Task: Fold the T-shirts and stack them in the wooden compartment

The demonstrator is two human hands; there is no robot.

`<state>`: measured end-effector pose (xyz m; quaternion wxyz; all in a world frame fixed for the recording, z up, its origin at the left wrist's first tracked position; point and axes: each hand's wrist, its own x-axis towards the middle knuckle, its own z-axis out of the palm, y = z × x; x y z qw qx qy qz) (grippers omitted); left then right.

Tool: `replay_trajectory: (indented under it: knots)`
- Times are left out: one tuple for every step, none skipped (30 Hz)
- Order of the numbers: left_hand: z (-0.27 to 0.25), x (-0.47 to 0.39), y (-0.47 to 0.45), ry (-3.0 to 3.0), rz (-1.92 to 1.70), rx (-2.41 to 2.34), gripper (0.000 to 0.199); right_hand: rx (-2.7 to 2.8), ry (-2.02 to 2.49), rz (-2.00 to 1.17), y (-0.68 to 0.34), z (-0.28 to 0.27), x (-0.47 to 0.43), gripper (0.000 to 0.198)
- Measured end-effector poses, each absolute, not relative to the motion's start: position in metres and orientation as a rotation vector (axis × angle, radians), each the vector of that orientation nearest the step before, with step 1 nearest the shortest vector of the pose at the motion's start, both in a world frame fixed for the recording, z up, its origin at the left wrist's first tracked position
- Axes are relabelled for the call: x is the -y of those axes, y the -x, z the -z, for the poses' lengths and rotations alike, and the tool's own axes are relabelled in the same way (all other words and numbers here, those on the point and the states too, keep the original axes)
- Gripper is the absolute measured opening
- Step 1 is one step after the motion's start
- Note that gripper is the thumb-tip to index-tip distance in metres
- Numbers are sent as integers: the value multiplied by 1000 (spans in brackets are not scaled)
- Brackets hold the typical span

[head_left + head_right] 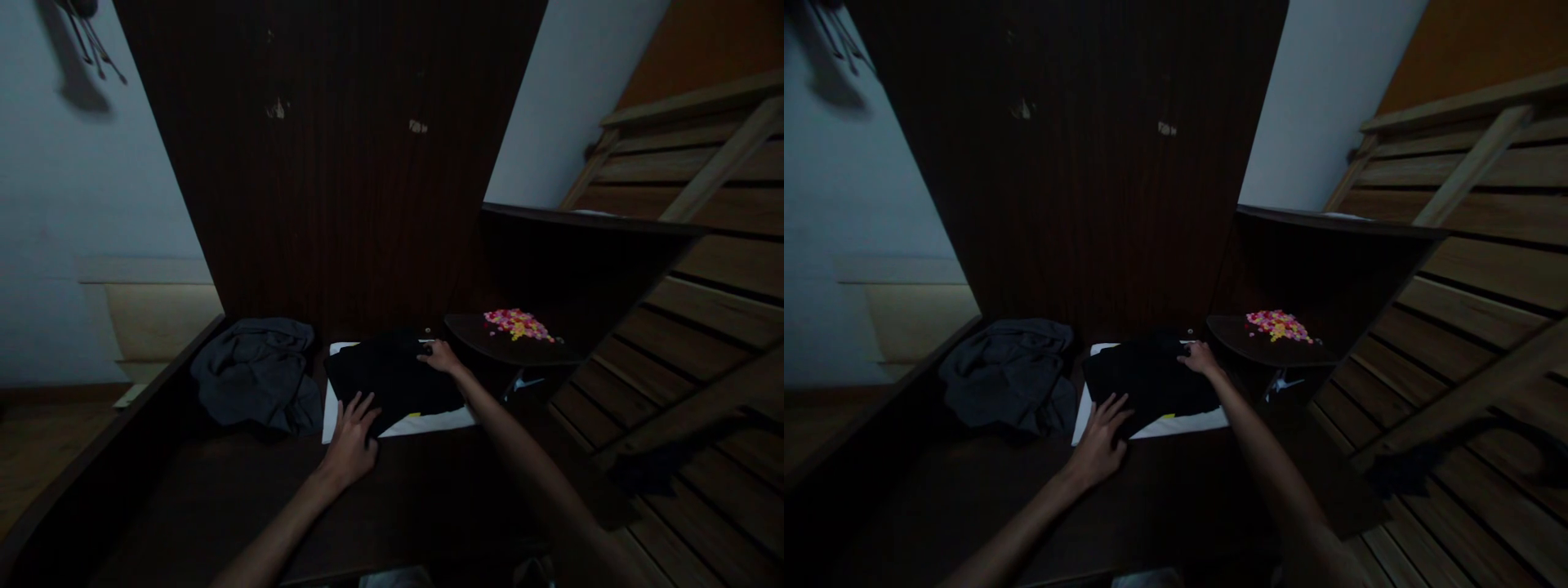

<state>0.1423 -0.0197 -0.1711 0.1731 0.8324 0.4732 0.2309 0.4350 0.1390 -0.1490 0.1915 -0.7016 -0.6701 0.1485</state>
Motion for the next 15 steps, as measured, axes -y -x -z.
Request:
replay_trajectory:
  knots:
    - [172, 19, -142, -2281, -746, -1367, 59, 1874, 1974, -427, -433, 150, -141, 37]
    - [173, 17, -141, -2178, -852, -1407, 58, 1868, 1968, -434, -431, 151, -142, 40]
    - [174, 14, -139, -2057, -961, -1456, 56, 1863, 1959, -437, -430, 152, -144, 43]
    - [175, 10, -137, -1920, -1060, -1505, 52, 1855, 1951, -437, -429, 154, -145, 47]
    - [177, 5, -134, -1774, -1137, -1545, 49, 1848, 1947, -437, -428, 155, -146, 50]
    - [179, -1, -130, -1628, -1192, -1570, 46, 1843, 1950, -441, -428, 156, -148, 53]
    - [180, -8, -127, -1486, -1229, -1581, 45, 1842, 1958, -447, -429, 156, -149, 54]
    - [182, -14, -123, -1355, -1252, -1579, 44, 1839, 1969, -458, -429, 156, -150, 55]
    - [184, -20, -120, -1234, -1269, -1569, 44, 1834, 1981, -478, -430, 156, -151, 54]
    - [185, -26, -117, -1123, -1287, -1546, 43, 1823, 1990, -507, -430, 156, -152, 51]
    - [186, -31, -115, -1016, -1303, -1513, 41, 1808, 1996, -538, -430, 155, -154, 48]
    - [187, -35, -113, -914, -1313, -1466, 40, 1793, 1998, -566, -430, 154, -155, 44]
    - [188, -39, -111, -823, -1317, -1415, 39, 1779, 1995, -585, -430, 154, -156, 41]
    - [188, -43, -110, -749, -1316, -1366, 39, 1768, 1989, -593, -430, 153, -157, 39]
    - [188, -46, -109, -695, -1311, -1327, 39, 1763, 1980, -590, -430, 153, -159, 38]
